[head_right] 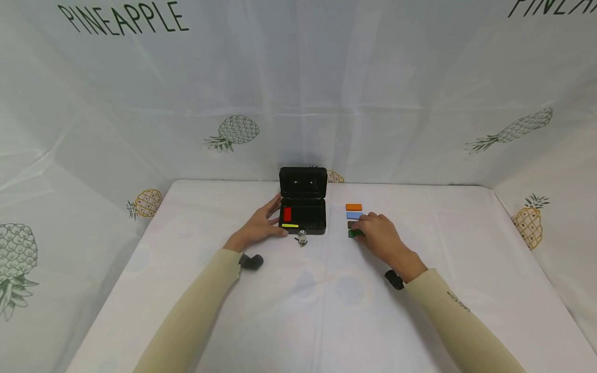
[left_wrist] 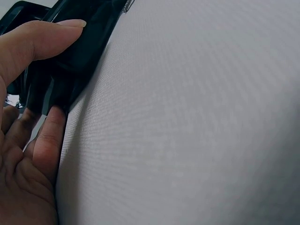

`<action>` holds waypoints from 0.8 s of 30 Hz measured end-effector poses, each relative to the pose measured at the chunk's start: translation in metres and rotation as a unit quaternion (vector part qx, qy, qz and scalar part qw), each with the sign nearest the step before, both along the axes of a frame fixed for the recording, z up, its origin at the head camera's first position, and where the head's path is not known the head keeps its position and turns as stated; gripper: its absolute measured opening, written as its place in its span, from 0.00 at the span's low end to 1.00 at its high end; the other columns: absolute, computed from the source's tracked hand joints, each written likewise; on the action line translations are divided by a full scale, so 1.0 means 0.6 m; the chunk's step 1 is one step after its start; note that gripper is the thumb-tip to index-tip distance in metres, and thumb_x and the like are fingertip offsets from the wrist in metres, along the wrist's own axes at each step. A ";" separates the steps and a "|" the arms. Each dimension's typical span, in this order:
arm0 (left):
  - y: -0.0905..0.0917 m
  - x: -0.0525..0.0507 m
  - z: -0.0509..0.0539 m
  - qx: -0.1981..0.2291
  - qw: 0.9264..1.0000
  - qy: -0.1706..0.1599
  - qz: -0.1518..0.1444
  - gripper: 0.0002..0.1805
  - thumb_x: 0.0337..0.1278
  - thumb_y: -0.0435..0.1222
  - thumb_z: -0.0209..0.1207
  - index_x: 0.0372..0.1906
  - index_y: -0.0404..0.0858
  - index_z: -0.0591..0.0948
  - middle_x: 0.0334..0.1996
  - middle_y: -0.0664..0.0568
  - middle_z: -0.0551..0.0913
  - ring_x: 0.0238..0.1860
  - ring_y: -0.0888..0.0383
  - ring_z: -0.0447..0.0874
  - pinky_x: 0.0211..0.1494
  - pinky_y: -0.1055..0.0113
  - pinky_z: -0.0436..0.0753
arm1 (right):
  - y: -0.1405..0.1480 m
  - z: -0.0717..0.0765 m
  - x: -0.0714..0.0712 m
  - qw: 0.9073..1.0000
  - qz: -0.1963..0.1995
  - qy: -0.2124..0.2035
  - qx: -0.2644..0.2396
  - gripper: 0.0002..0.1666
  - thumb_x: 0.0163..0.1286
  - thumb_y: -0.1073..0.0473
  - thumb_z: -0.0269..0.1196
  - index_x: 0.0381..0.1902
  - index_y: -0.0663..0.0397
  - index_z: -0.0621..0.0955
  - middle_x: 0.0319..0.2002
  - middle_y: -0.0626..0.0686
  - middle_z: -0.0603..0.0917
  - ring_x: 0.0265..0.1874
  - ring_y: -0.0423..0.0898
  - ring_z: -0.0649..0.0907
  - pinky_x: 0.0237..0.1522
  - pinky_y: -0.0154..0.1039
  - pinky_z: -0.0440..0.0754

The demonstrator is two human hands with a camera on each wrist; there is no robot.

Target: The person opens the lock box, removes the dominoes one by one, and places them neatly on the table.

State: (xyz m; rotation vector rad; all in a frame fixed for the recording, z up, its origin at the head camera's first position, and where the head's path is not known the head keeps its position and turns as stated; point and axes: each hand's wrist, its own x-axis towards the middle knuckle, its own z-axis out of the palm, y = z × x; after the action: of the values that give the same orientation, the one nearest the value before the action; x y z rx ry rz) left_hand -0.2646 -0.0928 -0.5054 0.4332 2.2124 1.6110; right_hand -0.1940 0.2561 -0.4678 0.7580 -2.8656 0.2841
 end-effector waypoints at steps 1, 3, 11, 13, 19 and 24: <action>0.000 0.000 0.000 0.000 1.000 0.000 0.000 0.67 0.53 0.23 0.76 0.88 0.52 0.46 0.86 0.55 0.50 0.85 0.52 0.50 0.80 0.55 0.72 | 0.000 -0.001 0.000 1.000 0.000 0.000 0.000 0.13 0.55 0.67 0.81 0.40 0.57 0.93 0.36 0.54 0.89 0.36 0.54 0.85 0.39 0.52 0.87; 0.000 0.001 0.000 0.000 1.000 0.000 -0.002 0.67 0.53 0.23 0.75 0.88 0.52 0.46 0.86 0.55 0.50 0.85 0.52 0.49 0.80 0.54 0.72 | 0.000 -0.002 -0.001 1.000 0.000 0.001 0.000 0.14 0.55 0.67 0.81 0.40 0.57 0.92 0.36 0.54 0.89 0.37 0.55 0.85 0.39 0.52 0.87; -0.001 0.001 0.000 0.000 1.000 -0.002 0.002 0.67 0.53 0.23 0.75 0.88 0.53 0.46 0.86 0.54 0.51 0.85 0.53 0.50 0.80 0.55 0.71 | -0.001 -0.007 -0.005 1.000 -0.001 0.004 -0.007 0.15 0.53 0.68 0.82 0.40 0.58 0.93 0.37 0.55 0.90 0.38 0.56 0.86 0.39 0.53 0.88; -0.001 0.001 0.000 0.000 1.000 -0.002 0.002 0.67 0.53 0.23 0.75 0.88 0.54 0.46 0.86 0.54 0.51 0.85 0.53 0.50 0.80 0.55 0.71 | -0.001 -0.005 -0.005 1.000 0.000 0.006 -0.007 0.15 0.53 0.68 0.82 0.40 0.58 0.93 0.37 0.55 0.90 0.38 0.56 0.86 0.39 0.53 0.88; -0.001 0.000 0.000 0.001 1.000 0.000 -0.002 0.67 0.52 0.23 0.76 0.88 0.53 0.46 0.86 0.54 0.50 0.85 0.53 0.50 0.80 0.54 0.71 | -0.002 0.002 -0.002 1.000 0.002 0.008 -0.011 0.16 0.54 0.67 0.82 0.41 0.59 0.93 0.38 0.55 0.90 0.40 0.56 0.86 0.41 0.54 0.89; -0.001 0.000 -0.002 -0.002 1.000 0.002 -0.002 0.67 0.52 0.23 0.76 0.88 0.53 0.46 0.86 0.54 0.51 0.85 0.53 0.51 0.79 0.55 0.72 | -0.008 0.011 -0.001 0.999 0.013 0.022 -0.025 0.17 0.53 0.68 0.83 0.42 0.60 0.93 0.41 0.56 0.91 0.42 0.57 0.87 0.43 0.54 0.89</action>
State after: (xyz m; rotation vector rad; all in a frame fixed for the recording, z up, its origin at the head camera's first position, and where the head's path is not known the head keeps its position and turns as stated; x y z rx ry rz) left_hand -0.2649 -0.0937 -0.5066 0.4390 2.2160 1.6054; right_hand -0.1949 0.2515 -0.4611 0.7815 -2.7980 0.3362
